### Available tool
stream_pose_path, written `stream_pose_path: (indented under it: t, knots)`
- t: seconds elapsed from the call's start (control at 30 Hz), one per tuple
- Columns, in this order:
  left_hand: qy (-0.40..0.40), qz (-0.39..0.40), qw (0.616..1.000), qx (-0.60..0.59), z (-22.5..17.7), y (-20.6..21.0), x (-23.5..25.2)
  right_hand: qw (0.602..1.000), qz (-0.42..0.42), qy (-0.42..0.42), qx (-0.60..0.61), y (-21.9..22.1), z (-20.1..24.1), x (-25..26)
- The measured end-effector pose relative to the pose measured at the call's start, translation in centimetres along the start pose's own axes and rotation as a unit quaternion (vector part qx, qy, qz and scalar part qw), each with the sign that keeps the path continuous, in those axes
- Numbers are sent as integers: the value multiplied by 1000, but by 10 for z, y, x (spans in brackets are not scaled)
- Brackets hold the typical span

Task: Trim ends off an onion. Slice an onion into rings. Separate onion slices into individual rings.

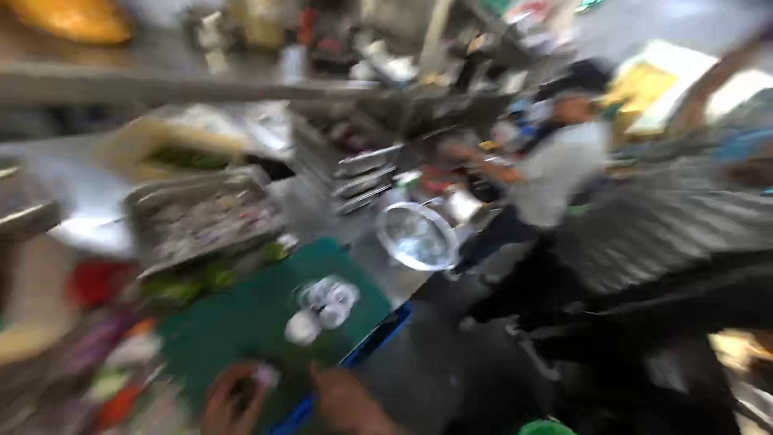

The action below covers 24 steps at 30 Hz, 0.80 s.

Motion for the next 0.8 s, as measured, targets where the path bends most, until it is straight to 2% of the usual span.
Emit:
stream_pose_path:
  t: [0.07,0.13,0.37,0.5,0.8]
  knots:
    - [-44,-59,997,34,16,-1,-11,998,45,26,-43,8,-1,9]
    - [-85,-69,994,25,30,-5,-12,992,69,39,-94,13,2,25]
    - [-27,-76,996,-43,31,-4,-14,989,63,40,-130,0,20,8]
    - [-9,-77,996,-38,26,-4,-14,982,83,49,-163,-15,30,-16]
    - [10,-82,996,-19,22,-4,-13,982,48,20,-180,-19,33,-36]
Point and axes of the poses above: each hand's wrist, its own x-axis towards the middle knuckle, its own y-axis out of the palm, z = x × y, the point moved 4 cm from there along x, towards the middle knuckle, and after that the axes turned 5 degrees about z, right-handed, at the moved point
